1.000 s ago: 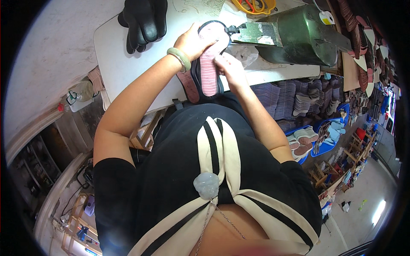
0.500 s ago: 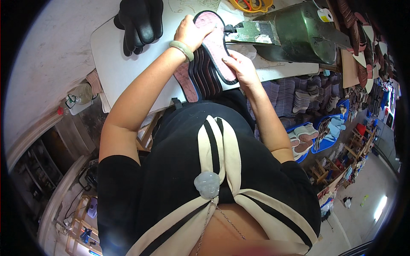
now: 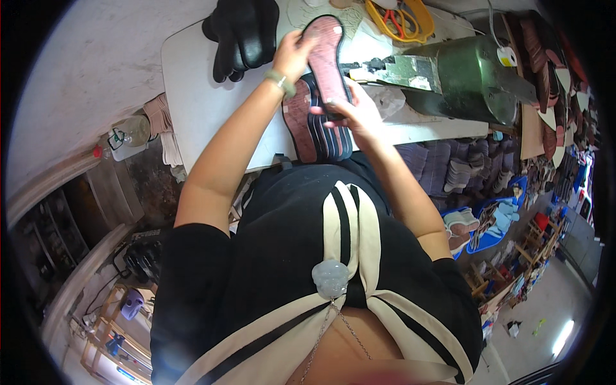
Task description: Assembling inner soles and shoe uppers at a factory workstation.
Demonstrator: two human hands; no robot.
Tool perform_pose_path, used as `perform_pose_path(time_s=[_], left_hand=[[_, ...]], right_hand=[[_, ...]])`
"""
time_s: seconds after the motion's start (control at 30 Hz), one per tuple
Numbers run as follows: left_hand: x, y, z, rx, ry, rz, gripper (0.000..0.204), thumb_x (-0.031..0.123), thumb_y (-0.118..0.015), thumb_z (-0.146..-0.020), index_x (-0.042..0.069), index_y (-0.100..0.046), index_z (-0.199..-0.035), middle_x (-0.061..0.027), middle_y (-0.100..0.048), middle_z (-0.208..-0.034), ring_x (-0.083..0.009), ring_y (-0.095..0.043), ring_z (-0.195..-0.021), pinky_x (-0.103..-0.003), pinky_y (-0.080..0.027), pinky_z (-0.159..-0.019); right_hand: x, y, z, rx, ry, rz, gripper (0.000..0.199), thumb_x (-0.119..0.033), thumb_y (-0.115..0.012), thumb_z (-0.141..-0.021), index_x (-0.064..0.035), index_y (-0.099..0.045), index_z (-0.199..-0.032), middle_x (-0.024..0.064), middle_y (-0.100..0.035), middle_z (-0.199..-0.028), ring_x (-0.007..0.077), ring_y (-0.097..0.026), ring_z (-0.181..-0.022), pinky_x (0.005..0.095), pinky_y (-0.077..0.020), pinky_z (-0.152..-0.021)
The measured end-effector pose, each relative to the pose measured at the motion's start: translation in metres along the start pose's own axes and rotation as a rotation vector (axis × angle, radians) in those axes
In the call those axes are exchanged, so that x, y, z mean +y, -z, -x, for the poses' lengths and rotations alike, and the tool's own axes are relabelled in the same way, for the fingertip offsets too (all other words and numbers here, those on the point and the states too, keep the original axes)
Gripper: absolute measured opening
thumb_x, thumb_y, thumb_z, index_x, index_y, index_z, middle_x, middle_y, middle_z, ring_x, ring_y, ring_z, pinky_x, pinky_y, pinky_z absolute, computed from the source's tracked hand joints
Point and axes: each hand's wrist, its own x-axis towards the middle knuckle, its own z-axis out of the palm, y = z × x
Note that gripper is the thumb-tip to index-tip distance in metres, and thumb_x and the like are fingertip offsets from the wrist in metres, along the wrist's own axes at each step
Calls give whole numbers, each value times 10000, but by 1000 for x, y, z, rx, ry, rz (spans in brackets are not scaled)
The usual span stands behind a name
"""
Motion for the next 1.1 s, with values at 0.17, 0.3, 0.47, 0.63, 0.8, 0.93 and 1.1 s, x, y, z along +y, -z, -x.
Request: perform_pose_path(time_s=[0.17,0.3,0.47,0.63,0.8,0.93,1.1], left_hand=[[-37,52,122,-38,398,-381,593,469,-582,-838,-52,-452,-1090,-219,-554,-1046,-279,-571,-866,-372,-461,-743],[-6,36,165,-322,442,-430,869,398,-702,-722,-51,-264,-1323,-328,-312,-1297,-412,-370,-1189,-439,-334,-1008],[-9,45,157,-223,567,-360,838,323,-718,-719,-26,-266,-1332,-215,-512,-1066,-325,-532,-967,-398,-441,-859],[-12,64,155,-162,823,8,782,210,-718,-766,-7,-245,-1350,-54,-568,-788,-125,-559,-681,-261,-484,-587],[-10,53,157,-45,916,241,705,240,-717,-772,5,-313,-1300,-38,-564,-793,-98,-544,-628,-227,-460,-523],[-22,77,159,-199,1067,603,164,240,-668,-813,138,-564,-888,62,-504,-679,-41,-425,-518,-194,-353,-440],[29,88,147,-241,899,652,162,211,-609,-857,136,-598,-1000,53,-600,-864,-44,-528,-726,-202,-418,-666]], right_hand=[[9,-60,-95,164,467,804,634,-264,-616,-829,21,-328,-1317,266,-566,-1086,353,-613,-948,381,-474,-829],[27,-79,-129,113,653,1053,646,-299,-651,-799,-14,-385,-1315,230,-456,-1301,382,-512,-1121,394,-422,-940],[58,-39,-78,44,642,1143,391,-223,-633,-796,-34,-574,-1134,181,-520,-1211,343,-508,-1105,387,-410,-949],[108,8,-34,196,321,1213,481,-145,-675,-744,-18,-515,-1179,163,-548,-1052,274,-556,-966,354,-449,-858],[113,9,-31,164,348,1015,539,-69,-674,-725,-27,-475,-1224,159,-522,-1111,285,-550,-1009,345,-449,-884],[119,14,-37,74,364,678,543,-9,-661,-734,-45,-459,-1237,135,-519,-1144,244,-554,-1047,323,-468,-886],[81,19,-27,-26,3,107,406,-62,-664,-790,23,-551,-1171,81,-621,-1055,141,-581,-929,253,-456,-841]])
